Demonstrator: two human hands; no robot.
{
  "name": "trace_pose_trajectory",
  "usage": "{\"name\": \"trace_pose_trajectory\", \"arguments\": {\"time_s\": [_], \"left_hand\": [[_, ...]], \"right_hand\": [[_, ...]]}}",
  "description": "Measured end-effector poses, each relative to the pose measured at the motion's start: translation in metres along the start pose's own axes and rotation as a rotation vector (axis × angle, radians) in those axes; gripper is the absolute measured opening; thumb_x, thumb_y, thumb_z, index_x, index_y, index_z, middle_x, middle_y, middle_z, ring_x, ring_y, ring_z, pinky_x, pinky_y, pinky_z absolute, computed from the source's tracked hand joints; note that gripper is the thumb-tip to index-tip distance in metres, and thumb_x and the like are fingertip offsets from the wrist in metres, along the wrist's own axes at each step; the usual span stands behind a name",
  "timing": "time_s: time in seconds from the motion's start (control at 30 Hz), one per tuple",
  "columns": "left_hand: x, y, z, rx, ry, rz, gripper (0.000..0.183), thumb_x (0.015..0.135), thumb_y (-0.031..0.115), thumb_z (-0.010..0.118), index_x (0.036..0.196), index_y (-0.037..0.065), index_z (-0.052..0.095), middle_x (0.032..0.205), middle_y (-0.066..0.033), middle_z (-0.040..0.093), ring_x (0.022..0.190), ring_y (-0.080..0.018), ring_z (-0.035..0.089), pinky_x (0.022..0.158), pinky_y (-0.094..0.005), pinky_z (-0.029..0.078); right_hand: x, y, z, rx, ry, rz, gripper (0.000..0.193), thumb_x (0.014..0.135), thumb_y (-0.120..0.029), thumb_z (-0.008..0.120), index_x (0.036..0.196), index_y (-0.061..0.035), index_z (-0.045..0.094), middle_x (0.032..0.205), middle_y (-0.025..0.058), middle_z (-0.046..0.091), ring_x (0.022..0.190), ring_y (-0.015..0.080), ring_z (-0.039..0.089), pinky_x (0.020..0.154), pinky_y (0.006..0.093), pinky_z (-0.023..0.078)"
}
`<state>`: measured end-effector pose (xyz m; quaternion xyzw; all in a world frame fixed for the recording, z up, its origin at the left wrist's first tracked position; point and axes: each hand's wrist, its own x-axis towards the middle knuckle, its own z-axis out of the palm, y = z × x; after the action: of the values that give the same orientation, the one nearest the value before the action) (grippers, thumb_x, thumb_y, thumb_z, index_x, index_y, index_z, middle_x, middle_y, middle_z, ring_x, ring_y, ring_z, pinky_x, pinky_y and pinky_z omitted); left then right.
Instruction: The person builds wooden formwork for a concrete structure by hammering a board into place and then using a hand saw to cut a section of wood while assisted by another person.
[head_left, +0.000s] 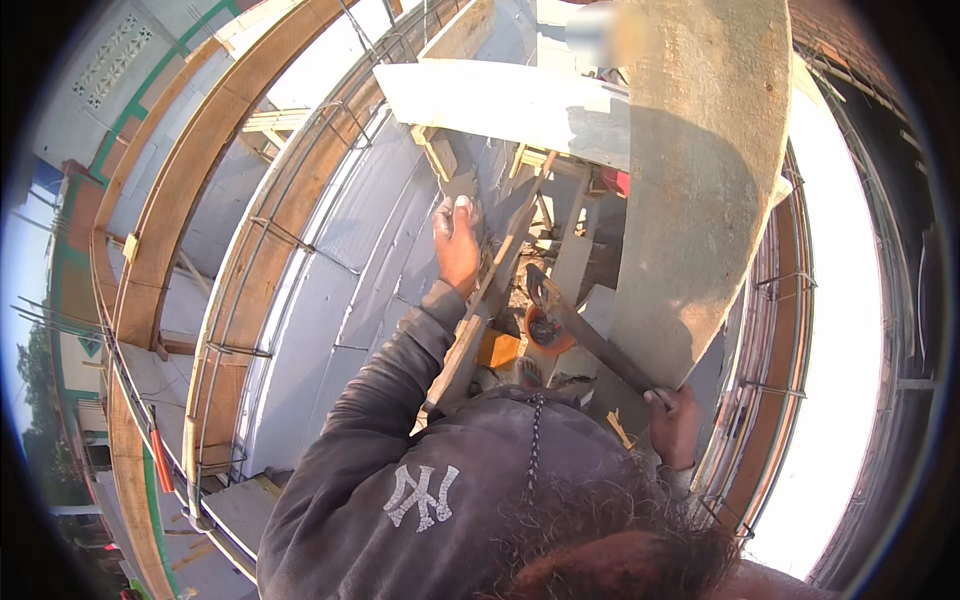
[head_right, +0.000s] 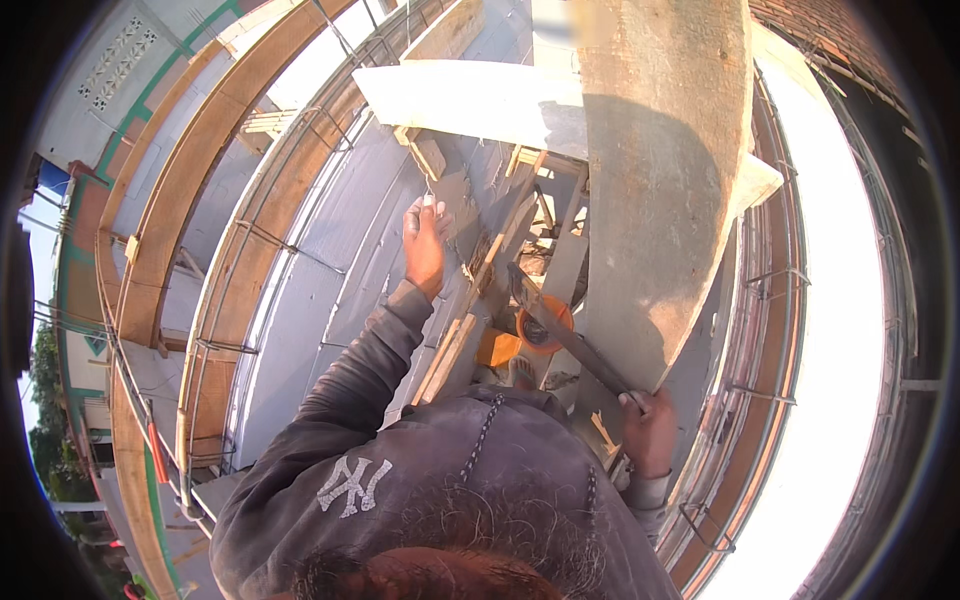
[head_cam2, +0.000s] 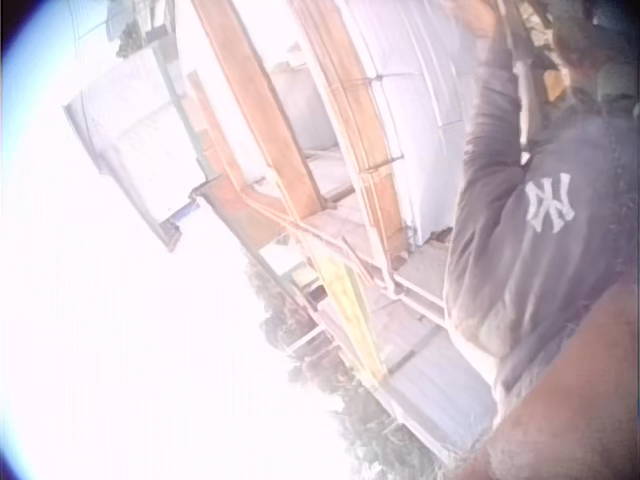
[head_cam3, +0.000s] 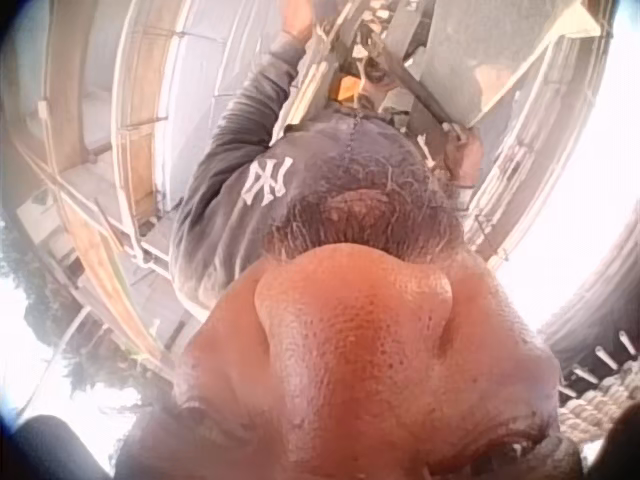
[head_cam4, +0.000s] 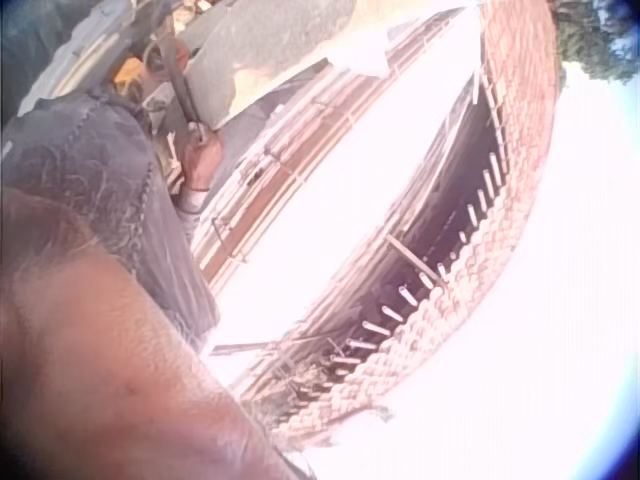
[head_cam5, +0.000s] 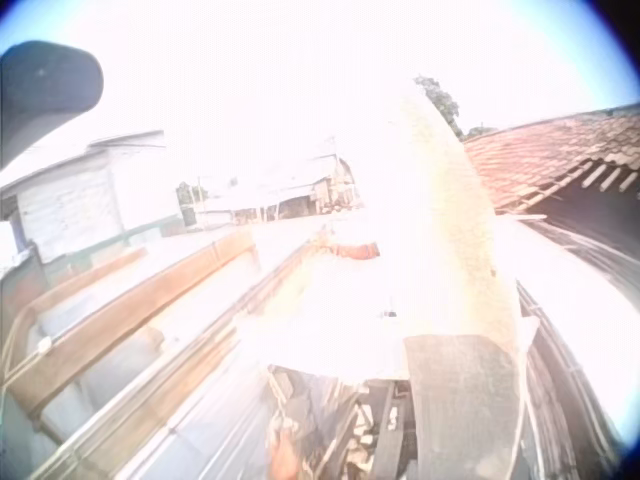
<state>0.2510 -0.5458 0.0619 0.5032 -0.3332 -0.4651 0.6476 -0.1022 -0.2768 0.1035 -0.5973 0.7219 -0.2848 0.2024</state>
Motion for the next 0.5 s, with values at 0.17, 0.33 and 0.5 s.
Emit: {"name": "trace_pose_trajectory", "arguments": {"time_s": [0.17, 0.33, 0.5], "left_hand": [[-0.06, -0.182, -0.155, 0.56, 0.035, -0.315, 0.051, 0.098, 0.033, 0.066, 0.133, -0.004, 0.058, 0.121, -0.0168, 0.068, 0.107, -0.028, 0.066, 0.096, -0.0409, 0.052], [-0.119, -0.15, -0.091, 0.7, -0.598, -0.415, 0.095, 0.084, 0.057, 0.081, 0.148, -0.005, 0.051, 0.143, -0.0273, 0.059, 0.136, -0.0342, 0.057, 0.114, -0.0417, 0.044], [-0.102, -0.126, -0.015, 0.552, -0.614, 0.021, 0.101, 0.081, 0.062, 0.082, 0.15, -0.004, 0.049, 0.146, -0.0261, 0.057, 0.139, -0.0375, 0.052, 0.116, -0.0444, 0.042]], "right_hand": [[0.033, -0.052, -0.043, -0.049, -0.026, -0.023, 0.018, 0.088, -0.013, 0.079, 0.1, -0.0005, 0.078, 0.092, 0.0212, 0.068, 0.088, 0.0377, 0.069, 0.077, 0.0441, 0.051], [0.055, -0.099, -0.066, 0.161, 0.079, -0.144, 0.016, 0.091, -0.007, 0.078, 0.103, 0.0041, 0.078, 0.1, 0.016, 0.073, 0.094, 0.0245, 0.07, 0.086, 0.034, 0.051], [0.072, -0.164, -0.098, 0.23, 0.074, -0.169, 0.019, 0.095, -0.009, 0.077, 0.108, 0.0041, 0.078, 0.098, 0.012, 0.071, 0.089, 0.0198, 0.064, 0.084, 0.0324, 0.048]]}}
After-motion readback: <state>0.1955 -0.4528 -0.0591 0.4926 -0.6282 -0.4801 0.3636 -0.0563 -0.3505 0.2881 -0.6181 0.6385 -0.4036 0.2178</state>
